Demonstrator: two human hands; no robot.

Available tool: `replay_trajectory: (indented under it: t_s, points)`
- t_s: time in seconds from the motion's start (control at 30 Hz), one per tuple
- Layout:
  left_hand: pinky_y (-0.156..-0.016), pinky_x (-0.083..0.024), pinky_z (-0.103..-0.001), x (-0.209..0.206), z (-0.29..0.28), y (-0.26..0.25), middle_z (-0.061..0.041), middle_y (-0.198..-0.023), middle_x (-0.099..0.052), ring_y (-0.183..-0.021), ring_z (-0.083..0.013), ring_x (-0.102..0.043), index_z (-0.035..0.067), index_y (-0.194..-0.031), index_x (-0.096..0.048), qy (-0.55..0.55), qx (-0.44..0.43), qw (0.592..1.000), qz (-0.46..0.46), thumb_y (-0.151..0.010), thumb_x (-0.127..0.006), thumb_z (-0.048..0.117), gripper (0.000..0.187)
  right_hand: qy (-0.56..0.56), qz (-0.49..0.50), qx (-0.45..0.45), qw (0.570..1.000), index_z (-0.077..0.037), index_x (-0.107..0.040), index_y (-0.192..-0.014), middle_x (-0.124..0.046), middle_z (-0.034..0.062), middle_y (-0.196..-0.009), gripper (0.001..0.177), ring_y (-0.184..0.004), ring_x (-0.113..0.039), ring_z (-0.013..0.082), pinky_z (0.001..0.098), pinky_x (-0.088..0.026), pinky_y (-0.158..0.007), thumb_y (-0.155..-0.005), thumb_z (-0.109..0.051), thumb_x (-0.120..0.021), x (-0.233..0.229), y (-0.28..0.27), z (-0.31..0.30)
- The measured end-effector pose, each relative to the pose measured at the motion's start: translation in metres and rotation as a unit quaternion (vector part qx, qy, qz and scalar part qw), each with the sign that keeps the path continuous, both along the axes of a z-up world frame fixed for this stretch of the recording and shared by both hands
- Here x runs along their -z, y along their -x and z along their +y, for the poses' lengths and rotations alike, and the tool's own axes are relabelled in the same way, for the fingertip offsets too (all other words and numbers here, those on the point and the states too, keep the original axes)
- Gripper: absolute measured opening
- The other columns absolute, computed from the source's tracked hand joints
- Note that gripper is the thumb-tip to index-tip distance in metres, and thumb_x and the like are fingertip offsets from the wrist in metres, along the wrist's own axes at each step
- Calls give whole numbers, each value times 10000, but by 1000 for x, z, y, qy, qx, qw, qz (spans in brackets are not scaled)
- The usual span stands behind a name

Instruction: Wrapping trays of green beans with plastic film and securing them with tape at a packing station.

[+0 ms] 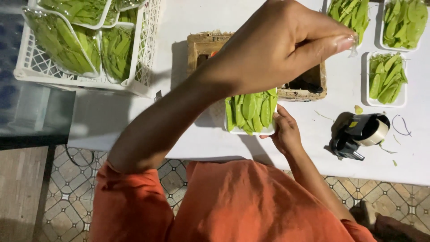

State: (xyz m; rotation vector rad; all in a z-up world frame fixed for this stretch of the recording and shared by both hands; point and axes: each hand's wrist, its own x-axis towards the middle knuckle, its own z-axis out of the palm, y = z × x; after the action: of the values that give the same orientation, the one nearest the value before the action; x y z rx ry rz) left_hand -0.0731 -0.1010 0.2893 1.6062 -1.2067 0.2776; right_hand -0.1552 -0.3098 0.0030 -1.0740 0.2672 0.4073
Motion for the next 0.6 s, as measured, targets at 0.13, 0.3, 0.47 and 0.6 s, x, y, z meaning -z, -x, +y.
replay_trajectory:
  t_s: [0.13,0.3,0.47,0.6]
  points:
    - [-629,-345,-299,2,-1,-5,-11,-708,-373,-691,-103,-413,-24,-1039,-747,-2,-15,1000,24,-1082,-479,211,359,-10,-4,-5,1000,-23,-531,-1448,-665,192,-1199,470,-830,-722,295,357,-656,-509,-991,-105,-454,3,0,-3]
    - [-703,-364,-310,2,-3,-11,-35,-733,-373,-715,-140,-436,7,-851,-549,3,-2,1000,-4,-1100,-434,214,344,-43,18,-2,999,-40,-527,-1449,-682,158,-1117,486,-735,-717,249,326,-644,-479,-976,-148,-504,8,0,-6]
    - [-648,-304,-315,1,-3,-14,-19,-725,-322,-685,-124,-368,6,-876,-601,-1,-5,1000,4,-1100,-447,226,349,-63,7,-8,998,-20,-512,-1453,-671,198,-1158,476,-734,-731,289,339,-645,-479,-991,-134,-494,7,5,-4]
    - [-622,-301,-305,-1,-2,-11,-15,-715,-306,-672,-110,-350,-27,-991,-707,-2,-1,1000,29,-1091,-452,229,375,-37,12,8,999,-22,-528,-1449,-677,197,-1120,484,-712,-702,281,353,-627,-452,-978,-111,-457,5,3,0]
